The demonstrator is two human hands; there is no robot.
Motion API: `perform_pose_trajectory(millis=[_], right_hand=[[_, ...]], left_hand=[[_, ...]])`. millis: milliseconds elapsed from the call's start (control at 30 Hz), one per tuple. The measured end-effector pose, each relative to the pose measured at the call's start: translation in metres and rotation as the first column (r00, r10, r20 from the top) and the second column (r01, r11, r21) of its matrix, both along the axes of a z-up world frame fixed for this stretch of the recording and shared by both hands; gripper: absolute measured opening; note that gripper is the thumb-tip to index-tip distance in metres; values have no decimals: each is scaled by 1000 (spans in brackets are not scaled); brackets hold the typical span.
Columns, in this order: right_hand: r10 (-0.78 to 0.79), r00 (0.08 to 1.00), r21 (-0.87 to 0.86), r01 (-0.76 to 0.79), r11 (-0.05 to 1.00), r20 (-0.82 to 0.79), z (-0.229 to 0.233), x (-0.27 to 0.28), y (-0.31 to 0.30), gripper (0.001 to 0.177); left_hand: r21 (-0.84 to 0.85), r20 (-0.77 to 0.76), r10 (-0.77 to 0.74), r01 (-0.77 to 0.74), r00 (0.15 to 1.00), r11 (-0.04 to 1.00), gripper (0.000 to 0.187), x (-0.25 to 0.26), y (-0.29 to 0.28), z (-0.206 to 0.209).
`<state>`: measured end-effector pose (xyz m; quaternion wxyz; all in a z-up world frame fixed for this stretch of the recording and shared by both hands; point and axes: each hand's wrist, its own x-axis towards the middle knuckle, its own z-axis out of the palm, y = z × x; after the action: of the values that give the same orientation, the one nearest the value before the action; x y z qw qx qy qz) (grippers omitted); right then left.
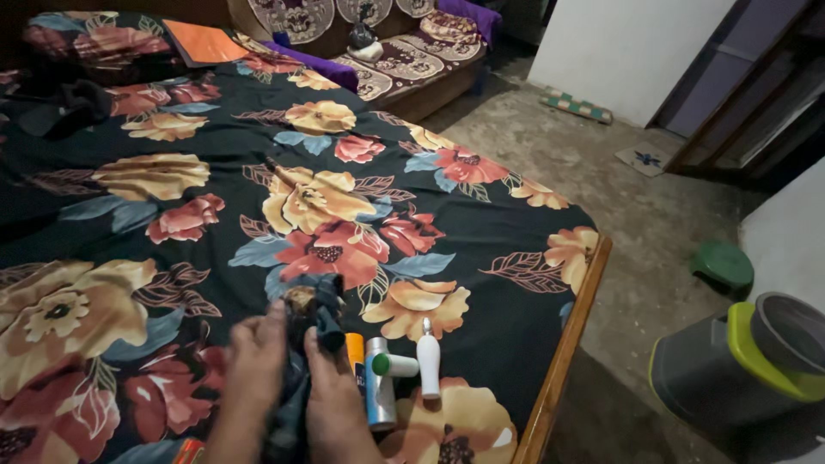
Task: The person organizes various toiletry containers and bottles on a floral bedsheet, wiping some with a cloth, and then places them into a wooden cabinet.
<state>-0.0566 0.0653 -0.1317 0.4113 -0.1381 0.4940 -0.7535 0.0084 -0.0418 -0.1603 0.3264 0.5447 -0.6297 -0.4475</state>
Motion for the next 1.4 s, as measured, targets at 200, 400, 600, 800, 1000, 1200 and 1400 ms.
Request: perform_pose_trajectory(millis=[200, 400, 600, 800, 1000, 1200, 1400], right_hand=[[123, 981, 27, -129, 991, 147, 19, -36, -2, 40], [107, 991, 48, -103, 993, -83, 20, -10, 8, 54], [25, 797, 46, 3, 999, -603, 14, 21, 19, 41], [-31, 962, 75, 11, 997, 270, 35, -17, 11, 25], [35, 868, -32, -21, 999, 495, 58, -8, 21, 35], [-27, 998, -56, 24, 998, -49, 6, -20, 0, 40], [-212, 973, -282, 179, 943, -93, 10, 10, -1, 48]], left_hand=[[-186, -201, -66, 28, 977, 982, 59, -6, 60, 4], [-7, -316, 70, -76, 946, 997, 59, -9, 23, 13], [146, 92, 7, -20, 996, 989, 63, 14, 0, 37], [229, -542, -37, 189, 840, 955, 46, 10, 60, 78], [-394, -112, -92, 41, 989, 918, 37, 1, 57, 80], [78, -264, 183, -168, 947, 983, 39, -3, 39, 76], [142, 111, 266, -281, 957, 949, 46, -7, 19, 66]])
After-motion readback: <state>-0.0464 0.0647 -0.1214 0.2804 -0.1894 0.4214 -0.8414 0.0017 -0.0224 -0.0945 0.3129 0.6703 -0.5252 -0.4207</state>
